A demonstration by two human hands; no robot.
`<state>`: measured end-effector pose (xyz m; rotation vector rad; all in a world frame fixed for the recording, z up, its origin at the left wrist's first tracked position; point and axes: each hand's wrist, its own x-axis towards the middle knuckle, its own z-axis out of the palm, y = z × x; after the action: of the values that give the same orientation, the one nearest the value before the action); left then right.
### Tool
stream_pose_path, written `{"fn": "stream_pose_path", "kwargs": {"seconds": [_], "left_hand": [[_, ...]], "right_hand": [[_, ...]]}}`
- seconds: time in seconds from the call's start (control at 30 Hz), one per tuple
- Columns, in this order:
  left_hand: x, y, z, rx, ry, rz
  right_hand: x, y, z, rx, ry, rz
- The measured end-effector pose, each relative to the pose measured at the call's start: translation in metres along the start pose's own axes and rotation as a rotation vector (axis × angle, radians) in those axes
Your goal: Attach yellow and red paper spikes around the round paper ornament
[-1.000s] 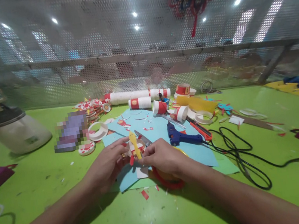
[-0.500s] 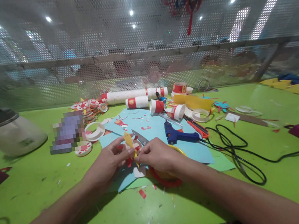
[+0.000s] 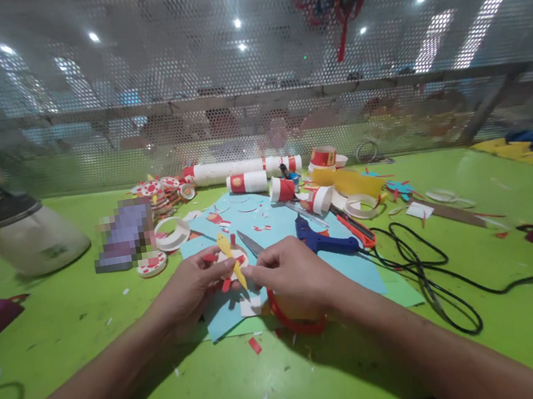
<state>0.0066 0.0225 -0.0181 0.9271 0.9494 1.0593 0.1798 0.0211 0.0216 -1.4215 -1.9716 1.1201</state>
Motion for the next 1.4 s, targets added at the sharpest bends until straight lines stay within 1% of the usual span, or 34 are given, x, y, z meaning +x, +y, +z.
{"fn": "stream_pose_path", "kwargs": {"seconds": [0.13, 0.17, 0.23, 0.33, 0.43, 0.5, 0.6, 0.77, 0.87, 0.93, 1.13, 1.27, 1.4], "left_hand": [[-0.001, 0.001, 0.000, 0.009, -0.001, -0.038], [-0.002, 0.001, 0.000, 0.009, -0.002, -0.043], [-0.003, 0.001, 0.001, 0.014, -0.005, -0.040], [-0.005, 0.001, 0.002, 0.017, -0.030, -0.038], [-0.006, 0.002, 0.003, 0.004, -0.038, -0.051], [-0.007, 0.003, 0.004, -0.002, -0.034, -0.069], [-0.009, 0.005, 0.006, -0.008, -0.051, -0.072], [-0.009, 0.003, 0.002, -0.028, -0.081, -0.035], [-0.007, 0.002, -0.002, -0.049, -0.092, 0.011], [-0.007, 0.002, -0.003, -0.048, -0.103, 0.025], [-0.008, 0.005, -0.002, -0.006, -0.087, 0.000], [-0.008, 0.004, 0.001, 0.062, -0.022, -0.027], [-0.008, 0.003, 0.002, 0.076, 0.008, -0.014]], "right_hand": [[0.005, 0.010, -0.007, 0.196, 0.150, -0.001], [0.008, 0.013, -0.007, 0.236, 0.165, -0.001], [0.011, 0.019, -0.006, 0.284, 0.122, -0.002], [0.012, 0.021, -0.002, 0.272, -0.010, 0.011], [0.010, 0.019, 0.003, 0.221, -0.059, 0.034], [0.009, 0.017, 0.005, 0.244, -0.066, 0.069], [0.009, 0.018, 0.007, 0.354, -0.068, 0.109], [0.011, 0.023, 0.011, 0.577, -0.073, 0.158], [0.013, 0.025, 0.013, 0.640, -0.080, 0.161], [0.014, 0.026, 0.014, 0.655, -0.077, 0.165], [0.015, 0.029, 0.015, 0.686, -0.079, 0.166], [0.014, 0.027, 0.014, 0.674, -0.075, 0.160], [0.010, 0.024, 0.015, 0.590, -0.050, 0.132]]}}
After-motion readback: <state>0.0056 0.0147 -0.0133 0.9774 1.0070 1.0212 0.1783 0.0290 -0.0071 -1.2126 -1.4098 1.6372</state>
